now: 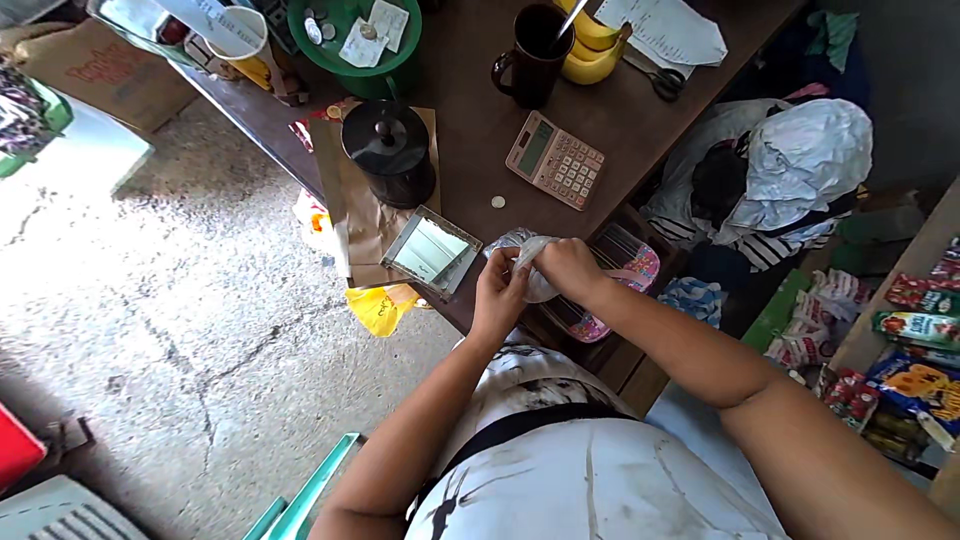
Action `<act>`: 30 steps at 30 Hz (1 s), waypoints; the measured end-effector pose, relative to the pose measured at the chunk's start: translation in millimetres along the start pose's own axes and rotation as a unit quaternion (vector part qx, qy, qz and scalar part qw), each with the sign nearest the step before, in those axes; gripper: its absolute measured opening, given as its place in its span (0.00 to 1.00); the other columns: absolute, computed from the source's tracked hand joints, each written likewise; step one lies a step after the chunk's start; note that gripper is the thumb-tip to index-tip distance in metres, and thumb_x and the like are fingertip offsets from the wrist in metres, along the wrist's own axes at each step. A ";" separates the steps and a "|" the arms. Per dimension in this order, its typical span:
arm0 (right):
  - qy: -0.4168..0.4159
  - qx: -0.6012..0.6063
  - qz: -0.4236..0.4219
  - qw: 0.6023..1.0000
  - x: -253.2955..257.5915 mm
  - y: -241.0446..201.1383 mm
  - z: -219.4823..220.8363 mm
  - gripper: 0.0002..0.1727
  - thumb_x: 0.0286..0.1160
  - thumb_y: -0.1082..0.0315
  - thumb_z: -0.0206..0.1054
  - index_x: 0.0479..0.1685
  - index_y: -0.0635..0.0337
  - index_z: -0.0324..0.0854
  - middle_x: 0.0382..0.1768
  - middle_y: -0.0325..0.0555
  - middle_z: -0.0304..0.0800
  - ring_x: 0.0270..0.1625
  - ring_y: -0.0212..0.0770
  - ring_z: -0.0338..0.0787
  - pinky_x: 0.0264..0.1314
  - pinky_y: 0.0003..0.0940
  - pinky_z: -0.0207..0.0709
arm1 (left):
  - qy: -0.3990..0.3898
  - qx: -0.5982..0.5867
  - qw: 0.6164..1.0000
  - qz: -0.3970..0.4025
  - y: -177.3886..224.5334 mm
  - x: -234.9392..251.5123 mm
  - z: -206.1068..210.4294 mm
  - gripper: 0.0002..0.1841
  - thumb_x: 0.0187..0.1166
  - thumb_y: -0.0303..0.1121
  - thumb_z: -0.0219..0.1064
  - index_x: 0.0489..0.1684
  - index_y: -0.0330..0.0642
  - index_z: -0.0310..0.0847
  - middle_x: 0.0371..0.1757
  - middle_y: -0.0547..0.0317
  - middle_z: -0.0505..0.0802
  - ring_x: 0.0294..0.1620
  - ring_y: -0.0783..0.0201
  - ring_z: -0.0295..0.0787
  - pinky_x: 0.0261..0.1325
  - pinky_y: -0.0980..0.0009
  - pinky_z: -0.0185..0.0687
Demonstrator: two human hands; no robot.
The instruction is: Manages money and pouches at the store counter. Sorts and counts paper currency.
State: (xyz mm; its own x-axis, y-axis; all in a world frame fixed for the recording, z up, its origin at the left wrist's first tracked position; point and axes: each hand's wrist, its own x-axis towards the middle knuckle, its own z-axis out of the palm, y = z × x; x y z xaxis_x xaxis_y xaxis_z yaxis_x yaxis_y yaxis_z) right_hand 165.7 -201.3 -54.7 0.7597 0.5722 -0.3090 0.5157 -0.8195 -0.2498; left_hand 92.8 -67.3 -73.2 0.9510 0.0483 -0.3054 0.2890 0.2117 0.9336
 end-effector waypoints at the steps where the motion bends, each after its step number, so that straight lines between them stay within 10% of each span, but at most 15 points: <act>1: -0.009 -0.006 0.004 1.000 1.7 0.9 2.2 0.14 0.82 0.77 0.59 0.30 0.75 0.85 0.30 0.67 0.90 0.38 0.67 0.93 0.36 0.60 0.81 | 0.003 -0.006 1.000 -0.008 -1.5 1.5 0.6 0.10 0.87 0.25 0.59 0.61 0.35 0.73 0.33 0.61 0.85 0.25 0.72 0.84 0.32 0.73 0.88; 7: -0.011 0.000 -0.085 0.996 3.4 17.6 4.9 0.10 0.79 0.77 0.63 0.33 0.73 0.87 0.29 0.66 0.90 0.35 0.67 0.92 0.36 0.61 0.81 | 0.007 -0.021 1.000 -0.004 -1.4 0.2 -2.5 0.11 0.85 0.25 0.62 0.61 0.36 0.75 0.34 0.63 0.87 0.30 0.74 0.85 0.39 0.75 0.86; 12: 0.142 0.107 -0.187 0.966 -42.4 26.1 -31.3 0.04 0.70 0.71 0.72 0.33 0.63 0.88 0.31 0.49 0.85 0.26 0.45 0.87 0.24 0.41 0.82 | 0.068 -0.028 0.997 -0.032 15.8 -19.9 -6.7 0.14 0.82 0.31 0.65 0.61 0.38 0.78 0.46 0.62 0.87 0.43 0.72 0.85 0.50 0.72 0.83; 14: 0.209 0.151 -0.167 0.952 -65.9 17.4 -37.7 0.07 0.69 0.67 0.71 0.32 0.62 0.90 0.26 0.45 0.84 0.24 0.39 0.84 0.22 0.33 0.78 | 0.097 -0.077 0.990 -0.073 16.9 -33.1 -11.0 0.18 0.84 0.34 0.55 0.69 0.40 0.72 0.52 0.63 0.85 0.48 0.72 0.84 0.55 0.71 0.82; 20: 0.236 0.247 -0.119 0.932 -95.4 -10.8 -26.6 0.13 0.80 0.61 0.68 0.43 0.60 0.94 0.32 0.45 0.92 0.31 0.33 0.89 0.35 0.26 0.84 | -0.022 -0.305 0.897 -0.318 21.5 -64.0 -19.1 0.31 0.93 0.42 0.24 0.38 0.44 0.79 0.36 0.58 0.93 0.39 0.63 0.93 0.50 0.66 0.90; 24: 0.241 0.159 -0.031 0.957 -72.2 4.2 -31.7 0.09 0.77 0.72 0.69 0.48 0.63 0.93 0.41 0.53 0.90 0.37 0.46 0.92 0.38 0.40 0.88 | -0.027 -0.228 0.929 -0.289 16.7 -63.1 -24.0 0.24 0.92 0.36 0.33 0.26 0.52 0.74 0.14 0.77 0.71 0.11 0.81 0.61 0.15 0.85 0.56; 30: -0.038 0.019 0.019 0.999 -11.9 -19.0 -16.4 0.09 0.77 0.84 0.60 0.39 0.75 0.87 0.41 0.70 0.90 0.48 0.68 0.92 0.47 0.62 0.84 | 0.049 -0.093 0.980 -0.168 6.5 -39.3 -25.5 0.16 0.91 0.28 0.48 0.27 0.48 0.72 0.12 0.75 0.69 0.11 0.81 0.60 0.17 0.84 0.58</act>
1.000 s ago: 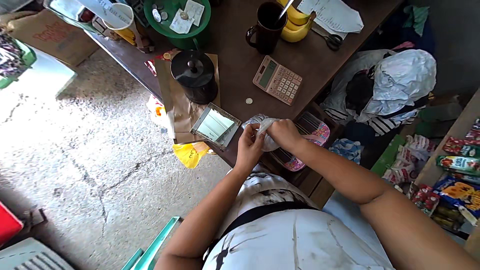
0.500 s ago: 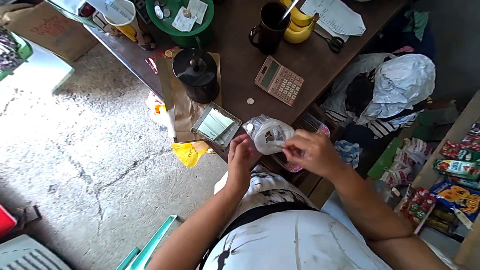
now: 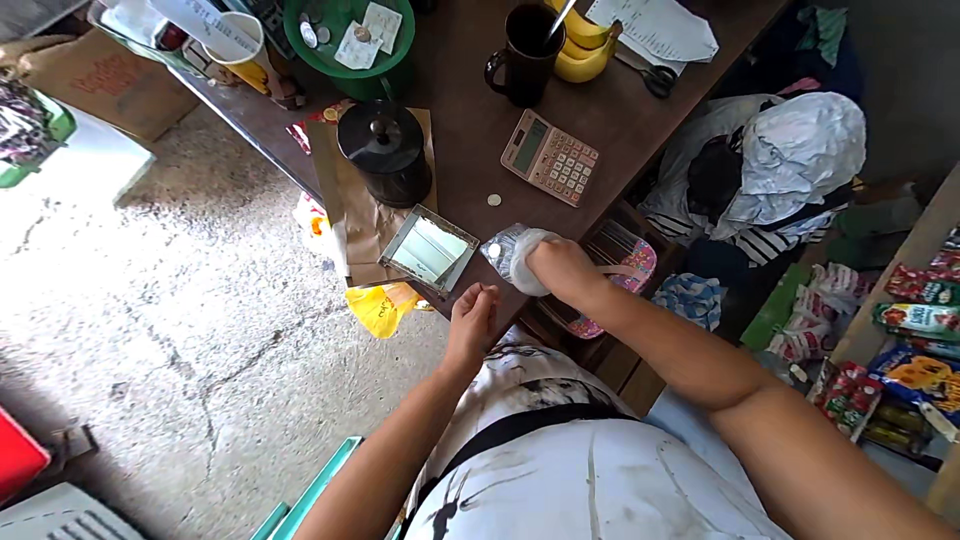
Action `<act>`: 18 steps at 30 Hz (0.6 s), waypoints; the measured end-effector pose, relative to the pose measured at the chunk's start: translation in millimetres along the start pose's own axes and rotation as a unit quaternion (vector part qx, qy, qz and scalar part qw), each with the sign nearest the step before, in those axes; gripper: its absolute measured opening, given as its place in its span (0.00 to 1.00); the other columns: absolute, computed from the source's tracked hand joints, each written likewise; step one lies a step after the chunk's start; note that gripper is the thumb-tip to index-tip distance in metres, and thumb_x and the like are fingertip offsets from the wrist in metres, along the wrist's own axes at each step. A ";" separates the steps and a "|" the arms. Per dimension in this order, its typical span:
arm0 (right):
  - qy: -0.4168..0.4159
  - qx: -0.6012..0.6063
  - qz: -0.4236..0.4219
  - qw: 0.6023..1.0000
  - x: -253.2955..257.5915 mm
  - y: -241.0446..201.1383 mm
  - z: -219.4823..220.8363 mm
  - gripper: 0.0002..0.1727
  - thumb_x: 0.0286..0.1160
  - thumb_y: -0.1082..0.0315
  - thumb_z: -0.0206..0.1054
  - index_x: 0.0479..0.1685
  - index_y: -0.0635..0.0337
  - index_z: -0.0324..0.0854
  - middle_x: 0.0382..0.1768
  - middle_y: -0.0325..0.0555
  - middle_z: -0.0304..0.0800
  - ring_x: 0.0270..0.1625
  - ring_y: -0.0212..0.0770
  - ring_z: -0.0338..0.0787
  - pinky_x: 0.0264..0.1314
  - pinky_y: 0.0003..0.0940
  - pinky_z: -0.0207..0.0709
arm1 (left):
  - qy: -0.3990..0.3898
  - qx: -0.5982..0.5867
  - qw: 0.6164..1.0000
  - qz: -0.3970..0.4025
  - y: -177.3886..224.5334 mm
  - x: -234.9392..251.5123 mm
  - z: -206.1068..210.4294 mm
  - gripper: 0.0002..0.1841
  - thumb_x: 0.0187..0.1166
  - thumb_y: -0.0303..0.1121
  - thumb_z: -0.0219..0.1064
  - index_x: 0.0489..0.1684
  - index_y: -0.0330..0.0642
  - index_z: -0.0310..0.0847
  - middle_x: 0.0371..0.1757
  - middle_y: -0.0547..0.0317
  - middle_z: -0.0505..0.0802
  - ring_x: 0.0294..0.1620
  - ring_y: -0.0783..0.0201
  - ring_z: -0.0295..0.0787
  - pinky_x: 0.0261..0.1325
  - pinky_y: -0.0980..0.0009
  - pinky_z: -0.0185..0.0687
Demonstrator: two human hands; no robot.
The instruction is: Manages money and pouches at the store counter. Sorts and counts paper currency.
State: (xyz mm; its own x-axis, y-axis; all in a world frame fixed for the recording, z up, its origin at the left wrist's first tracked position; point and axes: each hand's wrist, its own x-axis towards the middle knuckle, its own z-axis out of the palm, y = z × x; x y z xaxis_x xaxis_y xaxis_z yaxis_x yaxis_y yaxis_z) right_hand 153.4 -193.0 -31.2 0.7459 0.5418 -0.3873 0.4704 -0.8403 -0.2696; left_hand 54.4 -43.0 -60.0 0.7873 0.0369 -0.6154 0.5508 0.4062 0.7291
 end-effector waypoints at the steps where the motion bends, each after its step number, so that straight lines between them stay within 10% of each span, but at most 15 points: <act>1: -0.036 -0.012 0.028 0.999 10.3 -1.1 0.9 0.11 0.80 0.82 0.56 0.41 0.77 0.85 0.45 0.71 0.90 0.52 0.69 0.91 0.50 0.63 0.83 | -0.005 -0.008 1.000 0.003 0.2 0.5 -0.7 0.16 0.91 0.28 0.48 0.28 0.48 0.73 0.12 0.75 0.69 0.11 0.80 0.59 0.17 0.84 0.57; 13: -0.092 -0.081 0.066 0.990 16.6 12.7 14.5 0.11 0.83 0.78 0.57 0.46 0.77 0.85 0.48 0.73 0.90 0.55 0.72 0.89 0.51 0.68 0.78 | 0.026 -0.062 0.996 -0.055 -25.9 -19.1 -25.7 0.17 0.93 0.32 0.40 0.37 0.45 0.74 0.18 0.73 0.71 0.13 0.79 0.62 0.18 0.83 0.60; 18: -0.004 -0.032 0.060 0.998 -2.0 13.4 3.2 0.14 0.82 0.76 0.58 0.48 0.81 0.85 0.47 0.77 0.89 0.55 0.76 0.89 0.54 0.72 0.78 | 0.025 -0.107 0.990 -0.083 -15.9 -20.2 -23.3 0.21 0.94 0.36 0.37 0.44 0.41 0.80 0.26 0.66 0.85 0.24 0.72 0.81 0.30 0.77 0.78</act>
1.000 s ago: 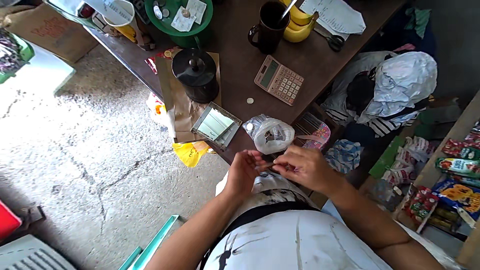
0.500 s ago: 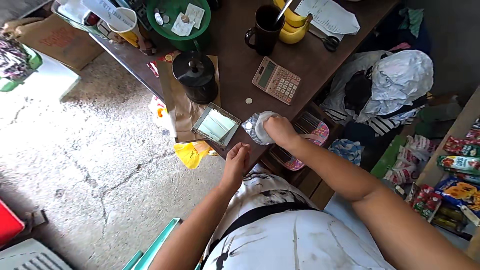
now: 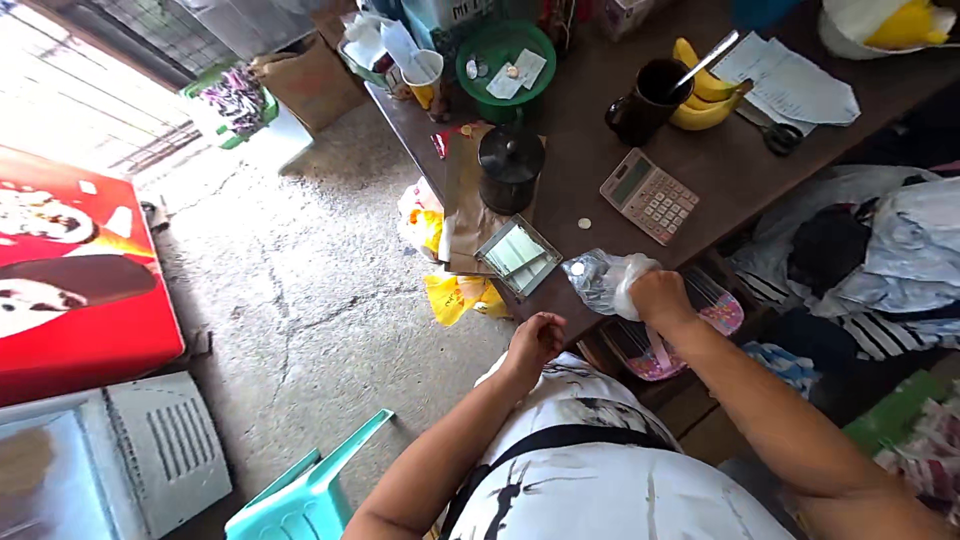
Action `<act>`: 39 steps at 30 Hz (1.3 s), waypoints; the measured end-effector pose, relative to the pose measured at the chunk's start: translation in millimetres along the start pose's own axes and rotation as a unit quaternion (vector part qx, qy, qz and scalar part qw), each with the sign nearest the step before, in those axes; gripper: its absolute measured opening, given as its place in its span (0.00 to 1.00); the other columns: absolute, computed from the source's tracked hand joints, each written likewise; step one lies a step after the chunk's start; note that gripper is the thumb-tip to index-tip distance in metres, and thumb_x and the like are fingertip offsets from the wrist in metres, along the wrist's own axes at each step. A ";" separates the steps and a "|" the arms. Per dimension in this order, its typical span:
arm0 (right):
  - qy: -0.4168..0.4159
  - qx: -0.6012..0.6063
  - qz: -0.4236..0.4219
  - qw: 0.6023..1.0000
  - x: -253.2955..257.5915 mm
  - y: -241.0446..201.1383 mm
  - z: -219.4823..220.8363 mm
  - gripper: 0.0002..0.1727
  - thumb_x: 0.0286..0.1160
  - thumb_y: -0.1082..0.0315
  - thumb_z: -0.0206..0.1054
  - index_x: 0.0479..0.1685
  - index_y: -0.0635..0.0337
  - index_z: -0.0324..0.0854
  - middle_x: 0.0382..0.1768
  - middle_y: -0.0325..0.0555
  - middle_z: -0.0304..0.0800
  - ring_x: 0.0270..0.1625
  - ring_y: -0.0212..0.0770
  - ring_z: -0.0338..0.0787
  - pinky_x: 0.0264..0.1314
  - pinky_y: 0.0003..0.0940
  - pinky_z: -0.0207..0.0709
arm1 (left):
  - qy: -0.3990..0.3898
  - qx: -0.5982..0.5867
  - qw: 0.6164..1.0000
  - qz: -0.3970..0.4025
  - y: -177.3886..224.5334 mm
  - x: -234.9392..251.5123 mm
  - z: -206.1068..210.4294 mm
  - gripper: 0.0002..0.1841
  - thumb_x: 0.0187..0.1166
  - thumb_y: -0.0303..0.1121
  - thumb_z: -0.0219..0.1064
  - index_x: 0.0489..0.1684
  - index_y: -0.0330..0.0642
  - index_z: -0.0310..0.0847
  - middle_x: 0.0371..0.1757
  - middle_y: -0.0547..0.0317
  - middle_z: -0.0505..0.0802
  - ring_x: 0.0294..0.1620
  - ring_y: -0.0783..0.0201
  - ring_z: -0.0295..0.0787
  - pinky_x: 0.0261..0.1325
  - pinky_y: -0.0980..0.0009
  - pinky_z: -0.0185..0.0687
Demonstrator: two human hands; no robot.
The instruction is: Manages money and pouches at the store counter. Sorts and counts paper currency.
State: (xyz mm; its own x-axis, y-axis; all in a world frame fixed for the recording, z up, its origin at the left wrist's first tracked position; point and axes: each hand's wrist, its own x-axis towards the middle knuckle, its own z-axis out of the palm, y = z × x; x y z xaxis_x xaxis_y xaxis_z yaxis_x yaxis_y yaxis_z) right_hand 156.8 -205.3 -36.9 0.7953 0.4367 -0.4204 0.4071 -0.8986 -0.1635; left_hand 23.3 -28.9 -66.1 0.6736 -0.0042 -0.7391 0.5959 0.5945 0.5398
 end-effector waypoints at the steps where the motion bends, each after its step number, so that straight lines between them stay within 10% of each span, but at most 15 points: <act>1: 0.034 0.027 -0.013 0.999 -6.3 4.9 -1.4 0.14 0.80 0.73 0.61 0.44 0.81 0.86 0.45 0.77 0.90 0.52 0.77 0.90 0.52 0.72 0.78 | -0.012 -0.006 1.000 -0.006 3.8 -1.8 0.8 0.22 0.94 0.36 0.36 0.50 0.39 0.80 0.30 0.64 0.89 0.28 0.71 0.85 0.35 0.75 0.82; 6: 0.112 0.312 0.022 0.943 -41.1 33.9 -8.7 0.10 0.78 0.67 0.72 0.42 0.67 0.93 0.41 0.55 0.89 0.41 0.48 0.87 0.48 0.48 0.82 | -0.057 -0.069 0.996 -0.027 11.1 -0.9 12.2 0.25 0.95 0.37 0.33 0.62 0.33 0.78 0.48 0.50 0.96 0.47 0.60 0.95 0.54 0.66 0.89; 12: 0.020 0.536 0.031 0.843 -78.4 5.2 -10.4 0.11 0.79 0.66 0.69 0.47 0.65 0.90 0.40 0.38 0.91 0.34 0.20 0.83 0.37 0.17 0.77 | -0.112 -0.075 0.990 -0.043 11.6 -1.6 26.0 0.26 0.94 0.35 0.31 0.68 0.31 0.75 0.54 0.46 0.95 0.55 0.56 0.94 0.63 0.61 0.87; 16: 0.233 0.333 -0.026 0.913 -76.8 -14.0 13.6 0.14 0.80 0.63 0.67 0.55 0.56 0.94 0.42 0.46 0.90 0.35 0.32 0.84 0.39 0.27 0.80 | -0.100 -0.065 0.991 -0.067 7.7 -1.4 22.8 0.25 0.94 0.36 0.31 0.47 0.39 0.79 0.35 0.57 0.91 0.35 0.65 0.90 0.42 0.70 0.86; 19: 0.339 0.185 -0.088 0.918 -61.5 -12.6 28.0 0.14 0.79 0.65 0.67 0.56 0.56 0.93 0.55 0.53 0.91 0.55 0.54 0.88 0.57 0.51 0.82 | -0.107 -0.047 0.991 -0.066 2.2 3.8 10.3 0.29 0.93 0.39 0.27 0.42 0.41 0.80 0.23 0.66 0.82 0.21 0.72 0.77 0.27 0.78 0.76; 22: 0.331 0.204 -0.112 0.915 -54.7 -12.1 25.3 0.14 0.81 0.65 0.66 0.58 0.55 0.92 0.63 0.51 0.89 0.64 0.55 0.85 0.66 0.53 0.78 | -0.187 -0.128 0.971 -0.083 4.8 1.7 -6.2 0.38 0.91 0.45 0.19 0.65 0.32 0.79 0.45 0.49 0.95 0.48 0.56 0.95 0.56 0.64 0.89; 25: 0.360 0.232 -0.116 0.896 -53.8 -13.0 20.7 0.14 0.81 0.65 0.66 0.58 0.57 0.92 0.63 0.51 0.89 0.65 0.52 0.85 0.67 0.48 0.78 | -0.256 -0.216 0.938 -0.086 5.1 -0.2 -18.4 0.44 0.89 0.55 0.15 0.77 0.30 0.70 0.70 0.36 0.87 0.74 0.44 0.84 0.77 0.53 0.78; 32: 0.441 0.278 -0.099 0.848 -66.5 17.7 14.7 0.11 0.82 0.70 0.62 0.55 0.67 0.77 0.57 0.55 0.90 0.62 0.40 0.90 0.64 0.38 0.85 | -0.300 -0.264 0.915 -0.054 2.3 -4.9 -33.6 0.42 0.88 0.58 0.24 0.85 0.34 0.64 0.77 0.31 0.81 0.79 0.40 0.79 0.81 0.51 0.73; 34: 0.437 0.279 -0.108 0.848 -73.1 18.6 13.3 0.09 0.82 0.69 0.60 0.52 0.66 0.76 0.55 0.53 0.89 0.61 0.38 0.90 0.62 0.35 0.85 | -0.273 -0.179 0.944 -0.043 3.2 -7.3 -33.9 0.39 0.90 0.53 0.22 0.79 0.36 0.71 0.62 0.42 0.92 0.62 0.52 0.91 0.66 0.60 0.85; 36: 0.396 0.265 -0.149 0.867 -81.1 7.7 17.5 0.09 0.80 0.70 0.61 0.48 0.67 0.81 0.52 0.54 0.90 0.57 0.41 0.91 0.60 0.36 0.87 | -0.192 0.032 0.981 -0.018 3.2 -10.6 -29.0 0.30 0.90 0.39 0.27 0.65 0.40 0.80 0.34 0.66 0.88 0.29 0.74 0.81 0.33 0.79 0.76; 39: 0.374 0.218 -0.205 0.878 -80.8 -8.9 32.3 0.11 0.81 0.69 0.61 0.44 0.62 0.89 0.47 0.50 0.95 0.55 0.43 0.93 0.62 0.37 0.85 | -0.117 0.444 0.888 0.038 3.3 -7.5 -32.8 0.22 0.89 0.33 0.41 0.70 0.37 0.78 0.53 0.50 0.84 0.38 0.64 0.78 0.43 0.66 0.75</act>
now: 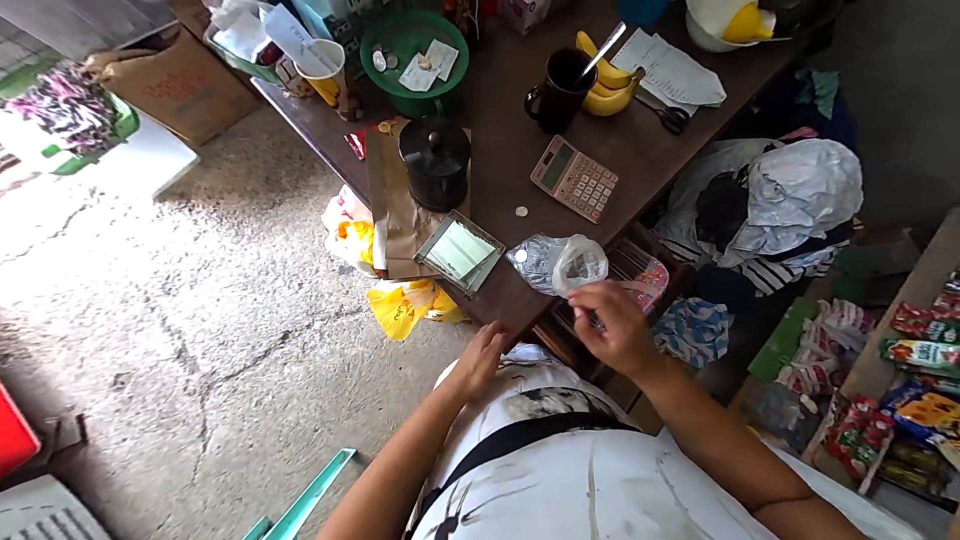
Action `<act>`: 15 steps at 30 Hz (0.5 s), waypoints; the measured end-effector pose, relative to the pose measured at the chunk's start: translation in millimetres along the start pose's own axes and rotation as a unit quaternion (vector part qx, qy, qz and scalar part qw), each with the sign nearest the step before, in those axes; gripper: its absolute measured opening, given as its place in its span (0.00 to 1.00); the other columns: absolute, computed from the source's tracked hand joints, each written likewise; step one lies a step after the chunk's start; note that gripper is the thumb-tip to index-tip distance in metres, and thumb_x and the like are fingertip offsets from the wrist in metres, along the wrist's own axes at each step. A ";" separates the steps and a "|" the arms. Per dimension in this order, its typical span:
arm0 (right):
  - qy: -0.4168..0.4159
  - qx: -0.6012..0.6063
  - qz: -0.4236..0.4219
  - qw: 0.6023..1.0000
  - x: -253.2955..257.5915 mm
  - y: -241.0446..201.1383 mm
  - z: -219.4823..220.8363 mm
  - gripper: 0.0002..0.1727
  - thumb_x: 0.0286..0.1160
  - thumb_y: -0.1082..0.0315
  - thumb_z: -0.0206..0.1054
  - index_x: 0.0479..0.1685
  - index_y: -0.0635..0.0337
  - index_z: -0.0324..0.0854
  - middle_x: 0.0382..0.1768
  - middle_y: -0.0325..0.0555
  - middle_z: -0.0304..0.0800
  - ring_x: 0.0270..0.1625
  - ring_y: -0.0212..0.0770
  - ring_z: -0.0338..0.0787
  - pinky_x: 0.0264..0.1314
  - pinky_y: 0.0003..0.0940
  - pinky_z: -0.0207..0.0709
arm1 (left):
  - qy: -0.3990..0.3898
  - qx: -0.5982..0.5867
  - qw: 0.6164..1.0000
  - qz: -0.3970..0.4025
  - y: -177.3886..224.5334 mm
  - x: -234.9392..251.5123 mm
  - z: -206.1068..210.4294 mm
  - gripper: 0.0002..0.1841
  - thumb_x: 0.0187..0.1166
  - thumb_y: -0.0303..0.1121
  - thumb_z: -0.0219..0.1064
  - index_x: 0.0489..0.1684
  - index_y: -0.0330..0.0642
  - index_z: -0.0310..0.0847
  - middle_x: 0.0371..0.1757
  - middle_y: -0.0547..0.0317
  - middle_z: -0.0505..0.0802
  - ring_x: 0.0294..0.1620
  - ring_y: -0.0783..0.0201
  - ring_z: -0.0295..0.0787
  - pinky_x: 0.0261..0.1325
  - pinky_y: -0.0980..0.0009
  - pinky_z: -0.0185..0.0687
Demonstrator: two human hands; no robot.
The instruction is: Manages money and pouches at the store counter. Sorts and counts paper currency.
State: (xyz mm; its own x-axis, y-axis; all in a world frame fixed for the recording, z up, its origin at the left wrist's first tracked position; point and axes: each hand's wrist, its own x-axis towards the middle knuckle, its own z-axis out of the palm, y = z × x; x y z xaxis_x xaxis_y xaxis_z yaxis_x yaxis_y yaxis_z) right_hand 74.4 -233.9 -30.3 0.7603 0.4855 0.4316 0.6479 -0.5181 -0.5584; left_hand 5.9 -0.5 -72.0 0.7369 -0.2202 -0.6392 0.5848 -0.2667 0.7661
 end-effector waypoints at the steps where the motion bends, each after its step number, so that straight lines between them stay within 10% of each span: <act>1: 0.005 -0.019 -0.005 1.000 0.0 1.0 5.0 0.11 0.81 0.68 0.61 0.44 0.60 0.90 0.48 0.49 0.96 0.55 0.43 0.93 0.63 0.38 0.83 | -0.005 0.066 0.998 -0.009 -1.3 2.2 -2.1 0.24 0.89 0.33 0.40 0.74 0.35 0.75 0.65 0.39 0.81 0.48 0.55 0.82 0.54 0.58 0.78; 7: -0.083 -0.116 0.136 0.980 19.0 37.5 23.4 0.39 0.67 0.40 0.74 0.79 0.46 0.79 0.86 0.58 0.67 0.88 0.72 0.60 0.83 0.77 0.53 | 0.039 0.066 0.996 0.049 19.6 19.8 -26.3 0.21 0.89 0.23 0.47 0.77 0.33 0.74 0.66 0.40 0.83 0.45 0.62 0.91 0.51 0.66 0.90; 11: -0.289 -0.035 0.224 0.930 14.0 50.2 34.7 0.29 0.73 0.57 0.74 0.76 0.50 0.82 0.83 0.59 0.72 0.87 0.67 0.65 0.84 0.66 0.62 | 0.150 0.150 0.968 0.131 56.5 64.2 -48.5 0.17 0.86 0.22 0.57 0.69 0.33 0.82 0.61 0.38 0.89 0.53 0.51 0.93 0.62 0.53 0.88; 15: -0.304 -0.044 0.208 0.929 -4.9 53.9 48.9 0.27 0.65 0.68 0.75 0.70 0.50 0.86 0.80 0.59 0.76 0.83 0.71 0.68 0.78 0.62 0.71 | 0.240 0.294 0.909 0.174 86.8 133.1 -62.6 0.13 0.85 0.24 0.61 0.59 0.33 0.89 0.56 0.35 0.92 0.64 0.36 0.87 0.72 0.39 0.75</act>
State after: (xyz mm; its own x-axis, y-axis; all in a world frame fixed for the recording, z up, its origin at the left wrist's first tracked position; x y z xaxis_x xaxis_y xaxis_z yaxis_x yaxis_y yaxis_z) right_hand 103.3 -229.7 -97.2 0.7960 0.5246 -0.3021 0.3265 -0.7923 -0.5155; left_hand 176.0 5.8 -86.3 0.9880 0.0106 -0.1542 0.1104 -0.7465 0.6562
